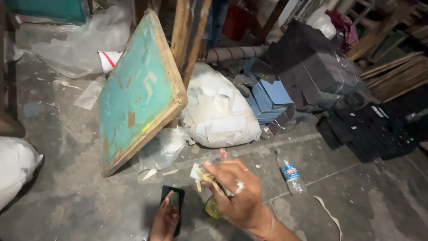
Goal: The person cleans a small electronic component with a liquid solvent and a cloth in a print shop environment.
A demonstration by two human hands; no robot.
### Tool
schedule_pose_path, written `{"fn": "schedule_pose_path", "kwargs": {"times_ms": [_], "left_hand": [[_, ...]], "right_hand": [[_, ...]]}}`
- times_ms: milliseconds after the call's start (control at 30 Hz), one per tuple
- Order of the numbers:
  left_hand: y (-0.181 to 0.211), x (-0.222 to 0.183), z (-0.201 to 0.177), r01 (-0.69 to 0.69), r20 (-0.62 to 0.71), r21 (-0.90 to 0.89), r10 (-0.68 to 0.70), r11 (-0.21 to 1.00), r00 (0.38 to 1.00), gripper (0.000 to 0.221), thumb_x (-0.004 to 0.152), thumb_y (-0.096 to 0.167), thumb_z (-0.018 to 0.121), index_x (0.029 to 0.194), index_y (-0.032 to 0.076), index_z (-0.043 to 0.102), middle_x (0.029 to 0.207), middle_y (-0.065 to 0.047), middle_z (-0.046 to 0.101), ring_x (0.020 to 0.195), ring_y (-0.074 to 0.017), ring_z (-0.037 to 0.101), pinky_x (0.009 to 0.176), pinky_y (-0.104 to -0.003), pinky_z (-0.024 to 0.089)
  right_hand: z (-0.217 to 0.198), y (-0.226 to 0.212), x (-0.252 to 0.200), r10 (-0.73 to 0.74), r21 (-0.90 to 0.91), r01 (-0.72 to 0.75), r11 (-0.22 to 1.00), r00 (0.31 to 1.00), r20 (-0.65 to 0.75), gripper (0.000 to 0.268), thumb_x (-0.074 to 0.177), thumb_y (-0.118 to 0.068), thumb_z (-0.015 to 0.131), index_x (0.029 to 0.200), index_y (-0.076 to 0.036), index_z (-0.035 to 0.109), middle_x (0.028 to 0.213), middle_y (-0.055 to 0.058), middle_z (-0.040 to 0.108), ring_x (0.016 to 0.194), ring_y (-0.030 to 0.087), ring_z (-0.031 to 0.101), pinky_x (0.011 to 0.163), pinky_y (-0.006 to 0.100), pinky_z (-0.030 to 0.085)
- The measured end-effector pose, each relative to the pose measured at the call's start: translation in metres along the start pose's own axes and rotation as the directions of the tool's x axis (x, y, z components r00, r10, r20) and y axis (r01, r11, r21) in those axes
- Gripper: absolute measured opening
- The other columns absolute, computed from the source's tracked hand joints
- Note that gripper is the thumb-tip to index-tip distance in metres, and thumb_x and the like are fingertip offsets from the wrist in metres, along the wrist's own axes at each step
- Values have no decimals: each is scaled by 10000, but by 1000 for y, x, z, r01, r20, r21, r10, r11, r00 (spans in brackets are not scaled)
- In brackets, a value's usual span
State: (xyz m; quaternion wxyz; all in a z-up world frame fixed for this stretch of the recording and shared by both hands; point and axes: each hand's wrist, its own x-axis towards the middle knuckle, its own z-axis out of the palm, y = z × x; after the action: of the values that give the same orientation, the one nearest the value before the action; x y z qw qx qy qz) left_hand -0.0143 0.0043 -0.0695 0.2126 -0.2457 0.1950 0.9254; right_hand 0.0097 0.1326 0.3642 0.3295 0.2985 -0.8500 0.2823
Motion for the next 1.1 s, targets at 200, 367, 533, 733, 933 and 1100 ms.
{"fn": "schedule_pose_path", "kwargs": {"times_ms": [200,367,533,733,933,1100], "left_hand": [[-28,46,-49,93,56,-49,-90,994,994,481,946,458,650,1362,216,634,773,29,583,547,-94,477,454,-259,400],[-42,59,-61,53,25,-124,-50,991,998,456,978,386,654,1375,163,645,783,40,563,573,-80,478,496,-253,428],[-26,30,-43,18,-37,-150,-24,989,999,426,993,347,640,1370,150,636,831,61,590,584,-63,473,516,-242,437],[-31,55,-68,60,35,-133,-55,989,998,402,980,313,606,1367,203,604,840,65,620,580,-66,508,520,-262,470],[-31,58,-76,29,72,-104,-22,994,997,492,966,217,567,1457,195,553,905,59,674,599,-58,549,545,-260,507],[-25,52,-67,63,57,-138,-56,988,997,505,965,197,549,1470,190,540,895,38,665,599,-70,554,561,-273,520]], "right_hand": [[-29,-42,48,-183,107,186,977,982,-39,252,870,25,716,1080,-114,716,990,67,704,920,189,760,806,337,615],[-45,-22,56,-516,-60,549,834,814,268,225,1061,-150,660,1224,4,638,1105,91,671,961,233,670,867,384,557],[-77,87,136,-318,-345,199,917,888,-332,755,1238,-6,685,1709,-298,173,1195,63,669,1031,139,699,902,251,603],[-64,73,104,-129,-137,91,986,946,-298,780,1177,-39,726,1654,-173,124,1593,220,478,1022,148,801,862,276,656],[-44,62,117,-490,-90,482,871,847,-205,321,1068,-375,496,1244,-117,570,1110,81,720,942,194,731,857,326,616],[-38,173,220,360,430,-229,873,898,-253,718,1005,-90,766,1575,-64,331,917,59,737,739,135,696,594,256,570]]}}
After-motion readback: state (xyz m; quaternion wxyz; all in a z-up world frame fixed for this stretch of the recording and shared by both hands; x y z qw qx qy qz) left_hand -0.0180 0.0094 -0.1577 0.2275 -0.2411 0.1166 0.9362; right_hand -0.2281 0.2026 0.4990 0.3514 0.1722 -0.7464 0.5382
